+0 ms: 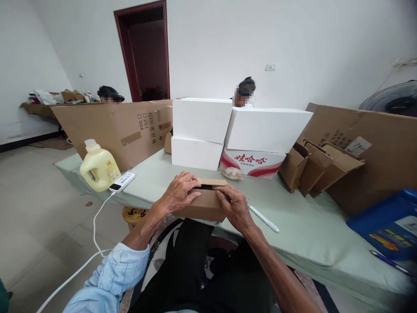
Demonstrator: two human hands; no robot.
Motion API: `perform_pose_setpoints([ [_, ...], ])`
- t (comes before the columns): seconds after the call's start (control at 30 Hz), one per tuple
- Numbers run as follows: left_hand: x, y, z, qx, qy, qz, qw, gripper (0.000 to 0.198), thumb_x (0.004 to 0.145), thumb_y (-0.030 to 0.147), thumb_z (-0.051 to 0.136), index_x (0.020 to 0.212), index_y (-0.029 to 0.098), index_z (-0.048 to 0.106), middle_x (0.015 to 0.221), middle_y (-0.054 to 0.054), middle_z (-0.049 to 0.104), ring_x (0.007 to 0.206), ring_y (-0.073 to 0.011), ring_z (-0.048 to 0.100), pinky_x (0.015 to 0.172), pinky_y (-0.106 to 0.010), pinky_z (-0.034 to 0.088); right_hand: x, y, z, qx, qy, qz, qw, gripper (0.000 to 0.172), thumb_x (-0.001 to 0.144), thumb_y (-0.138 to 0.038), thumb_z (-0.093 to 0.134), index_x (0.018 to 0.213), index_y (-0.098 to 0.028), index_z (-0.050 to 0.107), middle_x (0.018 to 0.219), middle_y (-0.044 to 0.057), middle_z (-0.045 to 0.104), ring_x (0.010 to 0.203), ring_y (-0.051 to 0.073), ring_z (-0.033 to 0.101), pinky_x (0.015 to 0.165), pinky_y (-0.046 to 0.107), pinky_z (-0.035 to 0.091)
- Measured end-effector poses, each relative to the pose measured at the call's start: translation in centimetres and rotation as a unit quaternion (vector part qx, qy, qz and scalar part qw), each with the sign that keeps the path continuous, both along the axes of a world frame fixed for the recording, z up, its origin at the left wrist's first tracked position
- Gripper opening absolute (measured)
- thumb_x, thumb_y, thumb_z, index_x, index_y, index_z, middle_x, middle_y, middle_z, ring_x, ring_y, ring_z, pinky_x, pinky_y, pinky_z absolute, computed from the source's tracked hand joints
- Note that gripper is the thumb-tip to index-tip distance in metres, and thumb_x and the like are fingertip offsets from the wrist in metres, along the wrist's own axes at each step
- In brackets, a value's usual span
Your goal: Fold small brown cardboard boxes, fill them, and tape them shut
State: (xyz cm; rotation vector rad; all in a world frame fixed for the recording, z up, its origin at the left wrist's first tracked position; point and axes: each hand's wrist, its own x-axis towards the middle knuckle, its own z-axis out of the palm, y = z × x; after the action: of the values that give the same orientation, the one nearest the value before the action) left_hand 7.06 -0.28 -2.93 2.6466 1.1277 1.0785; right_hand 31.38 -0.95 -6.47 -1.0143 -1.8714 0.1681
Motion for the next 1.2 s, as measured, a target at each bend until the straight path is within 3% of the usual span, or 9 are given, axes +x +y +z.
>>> perform_pose_setpoints([
  [0.17,0.8,0.9,-0.4,-0.022,0.005,0.024,0.999,0.011,0.089,0.018,0.076,0.097,0.024,0.079,0.110,-0.006,0.069,0.111,-0.0267,0.063,0.098,-0.045,0.051,-0.3,-0.2,0.0,-0.016,-0.023,-0.024,0.999,0.025,0.104,-0.031,0.051,0.103,-0.026,0.076,0.105,0.007,0.077,0.098,0.024,0.072,0.086,0.036,0.054],
  [0.47,1.3,1.4,-0.6,-0.046,-0.073,0.014,0.996,0.017,0.086,0.010,0.072,0.082,0.024,0.080,0.098,-0.003,0.070,0.101,-0.0215,0.066,0.090,-0.036,0.052,-0.4,-0.1,-0.3,-0.021,-0.039,-0.052,0.998,0.023,0.103,-0.027,0.052,0.102,-0.026,0.076,0.107,0.007,0.078,0.102,0.025,0.073,0.090,0.036,0.054],
  [0.6,1.6,1.5,-0.8,-0.025,-0.091,0.005,0.996,0.017,0.086,0.010,0.072,0.078,0.023,0.078,0.093,-0.003,0.071,0.095,-0.0208,0.066,0.089,-0.037,0.053,-0.4,0.0,-0.2,-0.014,-0.038,-0.050,0.998,0.023,0.103,-0.026,0.053,0.102,-0.026,0.076,0.107,0.007,0.078,0.100,0.024,0.073,0.089,0.036,0.055],
  [0.83,1.7,1.0,-1.1,0.029,-0.028,0.008,0.999,0.020,0.095,0.015,0.064,0.077,0.022,0.070,0.095,-0.006,0.069,0.098,-0.0241,0.062,0.093,-0.042,0.051,-0.4,0.2,-0.2,0.013,-0.036,-0.044,0.998,0.024,0.103,-0.028,0.053,0.103,-0.026,0.077,0.105,0.008,0.079,0.097,0.024,0.073,0.085,0.036,0.057],
  [1.2,0.5,-1.8,0.9,-0.034,-0.089,-0.094,0.991,0.020,0.096,0.013,0.059,0.079,0.021,0.065,0.090,-0.004,0.068,0.092,-0.0212,0.062,0.092,-0.038,0.048,-0.3,0.5,-0.5,0.011,-0.048,-0.058,0.997,0.022,0.103,-0.026,0.053,0.102,-0.026,0.076,0.103,0.006,0.077,0.095,0.023,0.072,0.080,0.033,0.053],
])
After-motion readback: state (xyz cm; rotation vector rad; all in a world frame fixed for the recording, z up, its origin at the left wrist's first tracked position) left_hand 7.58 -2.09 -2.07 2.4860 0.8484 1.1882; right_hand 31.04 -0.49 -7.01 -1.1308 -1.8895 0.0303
